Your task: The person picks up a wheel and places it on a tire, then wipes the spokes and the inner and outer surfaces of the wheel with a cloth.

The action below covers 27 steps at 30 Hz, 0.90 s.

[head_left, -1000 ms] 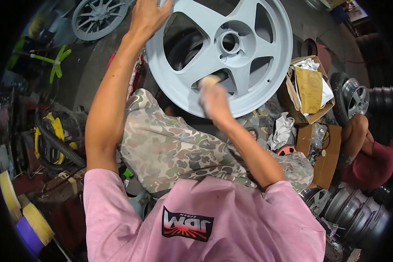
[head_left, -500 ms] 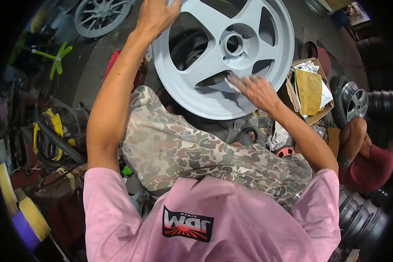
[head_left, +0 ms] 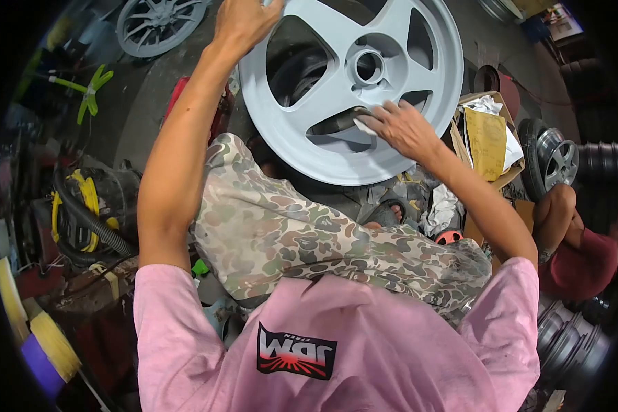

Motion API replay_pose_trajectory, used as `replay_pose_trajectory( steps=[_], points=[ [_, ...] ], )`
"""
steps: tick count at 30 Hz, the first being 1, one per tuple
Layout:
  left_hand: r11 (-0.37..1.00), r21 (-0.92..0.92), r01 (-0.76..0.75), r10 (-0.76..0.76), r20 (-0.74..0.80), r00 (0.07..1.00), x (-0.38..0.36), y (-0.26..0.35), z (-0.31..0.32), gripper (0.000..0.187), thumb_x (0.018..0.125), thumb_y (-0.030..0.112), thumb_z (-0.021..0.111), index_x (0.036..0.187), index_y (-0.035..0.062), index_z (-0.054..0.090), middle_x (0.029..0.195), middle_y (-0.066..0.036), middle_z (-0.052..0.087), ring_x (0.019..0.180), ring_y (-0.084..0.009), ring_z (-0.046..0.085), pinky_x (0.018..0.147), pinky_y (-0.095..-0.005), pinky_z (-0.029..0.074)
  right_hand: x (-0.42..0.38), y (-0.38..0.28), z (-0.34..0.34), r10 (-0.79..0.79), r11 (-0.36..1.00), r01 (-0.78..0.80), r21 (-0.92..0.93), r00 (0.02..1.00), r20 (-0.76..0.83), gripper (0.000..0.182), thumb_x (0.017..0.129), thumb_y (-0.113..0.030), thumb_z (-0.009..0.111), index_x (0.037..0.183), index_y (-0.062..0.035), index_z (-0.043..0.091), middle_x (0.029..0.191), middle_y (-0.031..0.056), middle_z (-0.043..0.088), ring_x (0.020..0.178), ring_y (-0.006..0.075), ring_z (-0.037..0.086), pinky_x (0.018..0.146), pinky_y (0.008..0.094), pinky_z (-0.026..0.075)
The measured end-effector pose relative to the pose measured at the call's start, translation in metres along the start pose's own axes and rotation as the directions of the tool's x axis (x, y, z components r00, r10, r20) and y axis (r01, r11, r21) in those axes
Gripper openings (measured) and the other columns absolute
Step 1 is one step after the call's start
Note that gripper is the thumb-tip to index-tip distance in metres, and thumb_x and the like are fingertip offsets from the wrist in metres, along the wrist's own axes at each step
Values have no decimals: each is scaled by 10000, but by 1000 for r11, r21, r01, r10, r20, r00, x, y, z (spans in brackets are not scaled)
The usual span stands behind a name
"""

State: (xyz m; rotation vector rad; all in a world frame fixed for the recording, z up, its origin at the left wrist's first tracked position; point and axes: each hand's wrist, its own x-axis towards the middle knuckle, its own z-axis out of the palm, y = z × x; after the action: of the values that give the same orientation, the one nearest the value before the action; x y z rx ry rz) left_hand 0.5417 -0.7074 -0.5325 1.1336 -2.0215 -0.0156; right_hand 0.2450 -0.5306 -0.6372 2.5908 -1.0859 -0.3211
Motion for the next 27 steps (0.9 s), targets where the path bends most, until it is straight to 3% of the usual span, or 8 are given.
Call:
replay_pose_trajectory(
  steps=[7, 9, 10, 11, 13, 17, 23, 27],
  points=[
    [999, 36, -6, 6, 9, 1000, 3, -3, 4, 256, 890, 223, 606, 977, -3, 687, 968, -254, 663, 981, -463, 626, 855, -524, 494, -51, -91, 18, 397, 749, -423, 510, 903, 166, 434, 986, -266, 608, 1374, -71, 602, 1036, 114, 712, 977, 252, 672, 719, 353, 539],
    [997, 30, -70, 70, -27, 997, 1, -3, 5, 251, 891, 221, 606, 975, -1, 688, 963, -256, 665, 974, -466, 625, 853, -529, 493, -52, -92, 3, 119, -229, -656, 719, 714, 690, 353, 1002, -253, 603, 1275, -42, 677, 965, 152, 710, 968, 281, 664, 816, 378, 528],
    [997, 28, -72, 73, -24, 997, 1, -3, 6, 251, 891, 221, 606, 975, -1, 688, 963, -256, 665, 974, -466, 625, 853, -529, 493, -56, -98, -25, 330, -347, -498, 795, 728, 600, 253, 956, -214, 646, 1093, -26, 746, 1087, 138, 693, 923, 293, 651, 826, 392, 523],
    [998, 27, -63, 64, -23, 998, 2, -4, 7, 249, 890, 220, 605, 974, 1, 690, 959, -256, 667, 972, -465, 625, 854, -529, 493, -59, -97, -22, 332, -346, -499, 795, 727, 601, 253, 956, -214, 646, 1093, -26, 746, 1087, 138, 693, 923, 293, 651, 826, 392, 523],
    [998, 21, -54, 55, -22, 998, 2, -7, 11, 246, 890, 218, 605, 973, 3, 691, 954, -255, 668, 970, -465, 625, 855, -530, 493, -73, -93, -14, 642, 611, -381, 694, 751, -152, 260, 931, -188, 673, 1128, -33, 743, 1268, 161, 631, 1129, 339, 585, 928, 420, 482],
    [997, 35, -71, 73, -47, 996, 3, -15, 12, 244, 884, 211, 612, 970, -4, 689, 948, -256, 670, 967, -466, 627, 855, -530, 495, -76, -114, 25, 566, 751, -476, 457, 821, -76, 290, 898, -129, 678, 1164, -24, 726, 1241, 146, 604, 1231, 344, 516, 977, 478, 435],
    [999, 10, -30, 30, -19, 999, 1, -3, 5, 264, 886, 221, 629, 1011, -4, 689, 986, -259, 663, 983, -464, 623, 874, -514, 493, 55, -176, -55, 724, 190, -150, 970, 689, -35, 231, 1004, -160, 562, 1102, 3, 693, 961, 187, 571, 959, 369, 548, 829, 489, 398],
    [999, 15, 36, -37, 35, 999, -1, 7, -1, 283, 911, 244, 633, 1029, -10, 672, 1006, -255, 659, 1002, -464, 614, 881, -510, 484, 64, -167, -54, 700, 133, -72, 988, 713, -42, 243, 971, -148, 625, 1158, -9, 691, 1010, 189, 596, 992, 376, 570, 865, 498, 445]
  ],
)
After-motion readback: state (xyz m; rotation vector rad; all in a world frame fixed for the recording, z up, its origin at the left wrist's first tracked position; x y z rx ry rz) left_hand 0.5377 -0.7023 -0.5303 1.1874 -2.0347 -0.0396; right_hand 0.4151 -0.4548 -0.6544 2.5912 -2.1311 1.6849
